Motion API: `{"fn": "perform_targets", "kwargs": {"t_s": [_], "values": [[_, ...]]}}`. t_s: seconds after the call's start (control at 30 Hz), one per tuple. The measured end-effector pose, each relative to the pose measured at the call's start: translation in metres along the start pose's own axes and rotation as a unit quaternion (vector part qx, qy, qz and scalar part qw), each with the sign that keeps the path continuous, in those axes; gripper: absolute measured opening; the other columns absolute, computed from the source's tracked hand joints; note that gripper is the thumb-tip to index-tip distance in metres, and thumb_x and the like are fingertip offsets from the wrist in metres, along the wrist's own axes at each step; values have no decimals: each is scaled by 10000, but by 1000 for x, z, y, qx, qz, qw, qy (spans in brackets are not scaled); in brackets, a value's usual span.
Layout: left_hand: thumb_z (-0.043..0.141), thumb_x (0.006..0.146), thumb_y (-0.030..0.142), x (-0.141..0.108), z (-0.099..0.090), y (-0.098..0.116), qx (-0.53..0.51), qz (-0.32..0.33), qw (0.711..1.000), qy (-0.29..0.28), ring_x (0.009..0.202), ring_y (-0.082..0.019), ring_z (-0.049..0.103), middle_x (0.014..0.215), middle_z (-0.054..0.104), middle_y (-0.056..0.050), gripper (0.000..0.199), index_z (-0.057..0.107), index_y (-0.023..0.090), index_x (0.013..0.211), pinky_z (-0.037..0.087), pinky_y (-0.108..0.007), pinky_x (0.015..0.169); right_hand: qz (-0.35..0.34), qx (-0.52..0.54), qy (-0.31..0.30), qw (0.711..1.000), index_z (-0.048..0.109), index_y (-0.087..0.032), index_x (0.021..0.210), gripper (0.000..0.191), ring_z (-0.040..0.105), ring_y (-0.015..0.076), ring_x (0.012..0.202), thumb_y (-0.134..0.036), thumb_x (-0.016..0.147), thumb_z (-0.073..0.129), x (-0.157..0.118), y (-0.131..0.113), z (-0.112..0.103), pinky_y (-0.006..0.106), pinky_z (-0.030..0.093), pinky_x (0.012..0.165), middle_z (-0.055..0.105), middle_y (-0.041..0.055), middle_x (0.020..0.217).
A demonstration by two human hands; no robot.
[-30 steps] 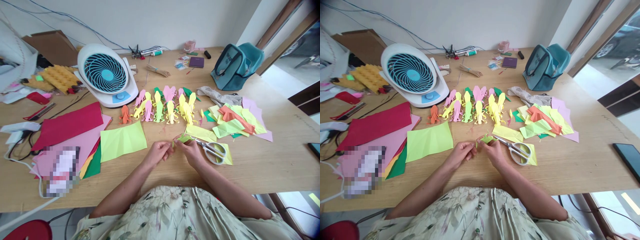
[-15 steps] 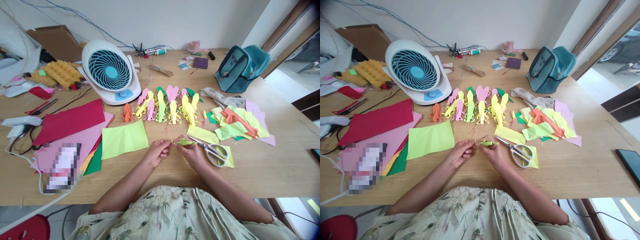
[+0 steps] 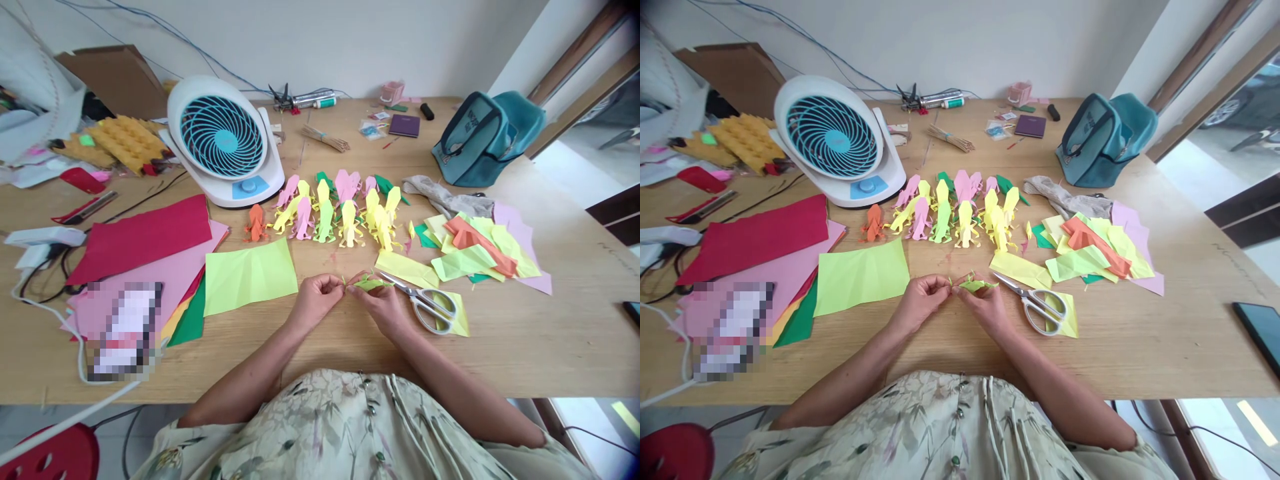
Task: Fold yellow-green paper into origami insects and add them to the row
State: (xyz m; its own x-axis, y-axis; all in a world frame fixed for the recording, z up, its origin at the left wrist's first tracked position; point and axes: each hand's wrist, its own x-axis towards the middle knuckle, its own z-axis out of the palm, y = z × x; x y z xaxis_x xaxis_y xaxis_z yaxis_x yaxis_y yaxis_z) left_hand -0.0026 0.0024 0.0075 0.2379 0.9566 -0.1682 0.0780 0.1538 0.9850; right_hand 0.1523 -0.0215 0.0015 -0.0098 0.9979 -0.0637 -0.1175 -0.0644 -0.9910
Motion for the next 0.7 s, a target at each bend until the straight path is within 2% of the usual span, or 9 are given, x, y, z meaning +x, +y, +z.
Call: {"fn": "perform_targets", "kwargs": {"t_s": [0.2,0.37,0.47,0.6,0.7], "values": [[595,799,274,-5,1,2,99,73,992,-13,546,-82,430,615,534,34,142,641,153,742,306,-195,519,12,15,32,999,664,-216,690,284,547,176,685,-470,678,789,3,1,0,309,445,684,645,6,669],[605,811,284,-6,2,3,113,88,990,-10,559,-83,418,611,488,43,160,581,161,711,322,-196,533,57,23,9,998,663,-195,695,319,506,148,627,-488,673,789,5,1,-4,282,406,639,608,-14,619],[589,822,289,-3,-1,2,112,78,991,-16,542,-77,390,596,450,52,186,539,168,691,301,-196,522,95,36,-19,995,669,-186,697,352,504,136,621,-526,711,758,8,1,-11,274,399,642,603,-10,619],[574,843,344,1,-5,-1,61,23,995,-73,500,-70,339,588,401,63,232,488,180,704,257,-200,477,123,63,-61,989,680,-184,715,410,483,116,564,-591,745,712,11,2,-19,274,405,628,618,2,614],[572,852,347,2,-6,-2,67,31,994,-84,503,-68,340,595,395,66,235,482,180,714,264,-199,486,133,50,-62,988,661,-187,685,436,465,108,533,-617,727,718,14,2,-22,268,390,587,611,0,593]]}}
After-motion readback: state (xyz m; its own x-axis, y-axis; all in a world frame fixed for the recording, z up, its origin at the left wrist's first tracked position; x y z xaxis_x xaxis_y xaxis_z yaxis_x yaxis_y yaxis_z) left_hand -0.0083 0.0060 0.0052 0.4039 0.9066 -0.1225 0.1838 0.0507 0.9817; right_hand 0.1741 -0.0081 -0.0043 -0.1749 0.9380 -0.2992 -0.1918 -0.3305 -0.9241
